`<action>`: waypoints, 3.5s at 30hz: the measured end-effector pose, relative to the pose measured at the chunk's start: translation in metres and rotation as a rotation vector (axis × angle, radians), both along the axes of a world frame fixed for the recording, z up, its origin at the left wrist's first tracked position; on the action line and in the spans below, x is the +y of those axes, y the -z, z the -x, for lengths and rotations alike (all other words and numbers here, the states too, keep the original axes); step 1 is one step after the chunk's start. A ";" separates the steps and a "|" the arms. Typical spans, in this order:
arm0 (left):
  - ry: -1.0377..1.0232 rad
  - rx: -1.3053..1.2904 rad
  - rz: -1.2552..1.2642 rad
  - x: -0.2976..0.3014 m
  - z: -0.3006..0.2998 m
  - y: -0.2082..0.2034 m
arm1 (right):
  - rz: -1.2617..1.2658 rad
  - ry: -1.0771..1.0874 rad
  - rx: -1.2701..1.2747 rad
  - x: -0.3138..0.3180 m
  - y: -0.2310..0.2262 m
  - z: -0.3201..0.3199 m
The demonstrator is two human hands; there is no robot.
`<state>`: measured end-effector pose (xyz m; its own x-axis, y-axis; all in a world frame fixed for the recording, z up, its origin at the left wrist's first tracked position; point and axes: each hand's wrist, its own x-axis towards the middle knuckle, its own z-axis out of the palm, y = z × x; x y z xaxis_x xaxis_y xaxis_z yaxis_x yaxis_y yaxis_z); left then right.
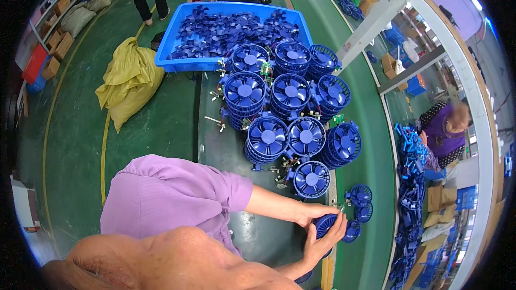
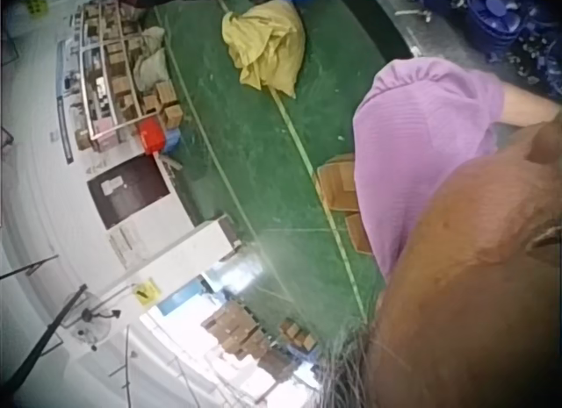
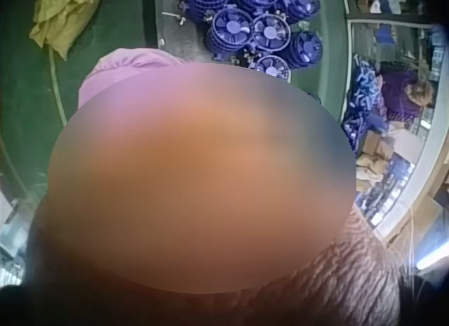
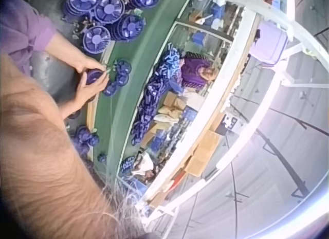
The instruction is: The person assembles small portable fans by picking up fan covers and housings from a conveyor belt, fitting and pressing the parts together by hand, and placing the assembled units back onto the line.
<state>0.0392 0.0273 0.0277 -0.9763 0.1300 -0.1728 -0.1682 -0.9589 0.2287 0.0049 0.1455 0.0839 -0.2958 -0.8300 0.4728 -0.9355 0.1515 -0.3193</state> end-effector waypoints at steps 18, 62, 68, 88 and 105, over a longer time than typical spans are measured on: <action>-1.269 0.274 1.651 0.007 -0.032 -0.022 | 0.692 0.199 -1.482 -0.037 0.054 -0.020; -0.085 0.106 0.635 -0.026 0.036 0.006 | 0.583 0.496 -0.082 -0.002 0.015 0.039; -0.075 0.178 0.300 -0.020 0.033 0.002 | 0.290 0.520 0.096 -0.016 0.001 0.013; -0.224 0.175 0.418 -0.012 0.023 -0.038 | 0.367 0.256 0.012 -0.009 0.005 0.027; -1.096 0.416 1.737 0.018 0.026 -0.024 | 0.795 -0.008 -1.353 -0.031 0.034 0.035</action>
